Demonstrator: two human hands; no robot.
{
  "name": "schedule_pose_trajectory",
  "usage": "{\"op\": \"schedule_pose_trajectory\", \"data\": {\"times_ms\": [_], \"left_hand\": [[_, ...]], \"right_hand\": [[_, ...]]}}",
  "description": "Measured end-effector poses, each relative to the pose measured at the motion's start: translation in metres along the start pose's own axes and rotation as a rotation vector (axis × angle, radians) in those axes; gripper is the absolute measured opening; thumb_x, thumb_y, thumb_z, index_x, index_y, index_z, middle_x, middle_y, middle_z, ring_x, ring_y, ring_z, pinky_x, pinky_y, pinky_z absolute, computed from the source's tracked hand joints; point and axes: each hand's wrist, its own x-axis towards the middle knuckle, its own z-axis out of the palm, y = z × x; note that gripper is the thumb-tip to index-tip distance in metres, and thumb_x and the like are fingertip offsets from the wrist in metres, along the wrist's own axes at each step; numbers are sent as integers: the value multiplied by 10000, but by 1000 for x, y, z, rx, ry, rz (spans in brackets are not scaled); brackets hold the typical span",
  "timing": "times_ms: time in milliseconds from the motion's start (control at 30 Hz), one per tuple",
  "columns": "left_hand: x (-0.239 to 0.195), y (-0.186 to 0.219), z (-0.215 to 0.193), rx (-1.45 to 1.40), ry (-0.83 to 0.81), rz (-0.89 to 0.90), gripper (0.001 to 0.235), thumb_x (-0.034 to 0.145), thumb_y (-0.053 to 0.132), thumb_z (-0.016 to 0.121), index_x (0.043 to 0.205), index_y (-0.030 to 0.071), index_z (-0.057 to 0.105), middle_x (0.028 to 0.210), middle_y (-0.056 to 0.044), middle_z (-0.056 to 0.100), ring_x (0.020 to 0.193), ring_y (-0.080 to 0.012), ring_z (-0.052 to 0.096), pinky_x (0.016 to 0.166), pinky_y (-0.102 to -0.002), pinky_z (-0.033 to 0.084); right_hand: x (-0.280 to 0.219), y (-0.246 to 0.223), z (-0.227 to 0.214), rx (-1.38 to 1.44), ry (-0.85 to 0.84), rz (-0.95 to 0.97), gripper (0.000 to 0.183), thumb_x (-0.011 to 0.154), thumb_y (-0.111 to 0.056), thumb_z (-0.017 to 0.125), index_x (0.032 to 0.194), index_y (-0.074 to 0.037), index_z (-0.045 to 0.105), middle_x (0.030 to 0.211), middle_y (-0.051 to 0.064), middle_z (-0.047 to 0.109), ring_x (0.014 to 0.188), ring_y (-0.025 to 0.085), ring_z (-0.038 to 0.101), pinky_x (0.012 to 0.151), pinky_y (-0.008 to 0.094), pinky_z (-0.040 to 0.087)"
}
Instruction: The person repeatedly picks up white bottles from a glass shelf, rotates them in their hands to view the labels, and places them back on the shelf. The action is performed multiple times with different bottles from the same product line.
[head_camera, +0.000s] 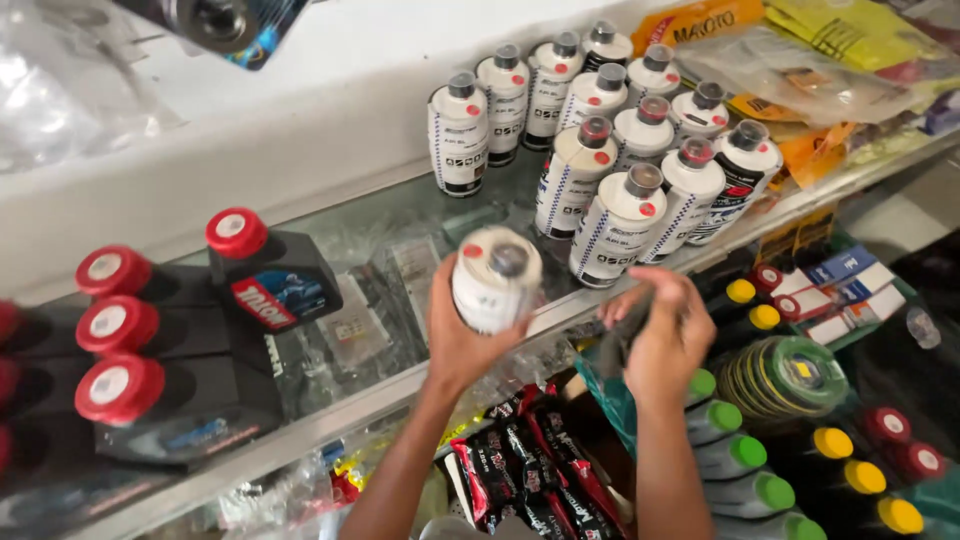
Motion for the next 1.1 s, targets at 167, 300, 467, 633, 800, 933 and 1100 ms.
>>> {"op": "schedule_pose_trajectory", "data": {"times_ms": [167, 300, 467, 633, 800, 933, 1100], "left_hand": [[24, -48, 39, 111, 233, -82, 1104, 520, 276, 1036, 1435, 13, 477, 1319, -249, 570, 1270, -449, 575, 1098, -552, 453], [38, -64, 68, 206, 463, -20, 1141, 473, 310, 1069, 1420, 46, 489, 1300, -225, 544, 1251, -438, 558, 1099, -561, 436], [56, -88, 101, 260, 634, 135, 833, 773, 361, 813, 1467, 52, 472, 1335, -163, 496, 1273, -357, 518, 1150, -463, 377], [71, -113, 117, 374, 631, 262, 797, 848, 135, 797, 1504, -31, 375, 1421, -232, 414, 1299, -425, 434, 1183, -481, 284], [66, -97, 98, 315, 352, 95, 1032, 672, 165, 874, 1536, 8, 333, 1466, -256, 368, 1261, -461, 437, 1102, -563, 365], [76, -61, 72, 266, 73, -70, 870, 847, -20, 769, 1555, -40, 264, 1477, -329, 321, 1340, -592, 335, 1039, -726, 381], [85, -100, 73, 386, 99, -21, 841, 771, 163, 853, 1476, 41, 413, 1425, -183, 498, 1273, -396, 507, 1051, -470, 439]], "right_hand": [[-2, 45, 12, -374, -127, 53, 176, 1028, -212, 656, 1098, -84, 754, 798, 95, 672, 759, 215, 625, 723, 371, 522], [15, 42, 44, -510, -338, -132, 561, 761, -326, 926, 1207, -55, 720, 988, 162, 746, 938, 345, 739, 824, 426, 585], [36, 59, 77, -804, -445, -225, 785, 738, -540, 877, 1291, -37, 637, 1116, 200, 719, 1025, 405, 710, 835, 527, 575], [80, 79, 93, -847, -575, -112, 641, 849, -367, 824, 1330, -17, 584, 1179, 248, 706, 1096, 469, 688, 889, 601, 551], [133, 105, 106, -1214, -737, 21, 618, 849, -163, 784, 1407, -202, 521, 1285, 28, 663, 1167, 336, 677, 966, 566, 545], [150, 101, 106, -1212, -790, -21, 618, 835, -79, 779, 1396, -147, 529, 1290, 54, 653, 1155, 363, 683, 933, 586, 551], [177, 27, 107, -813, -626, -41, 216, 859, -64, 727, 1059, -4, 674, 1378, 132, 634, 1300, 326, 573, 1111, 475, 432]]}}
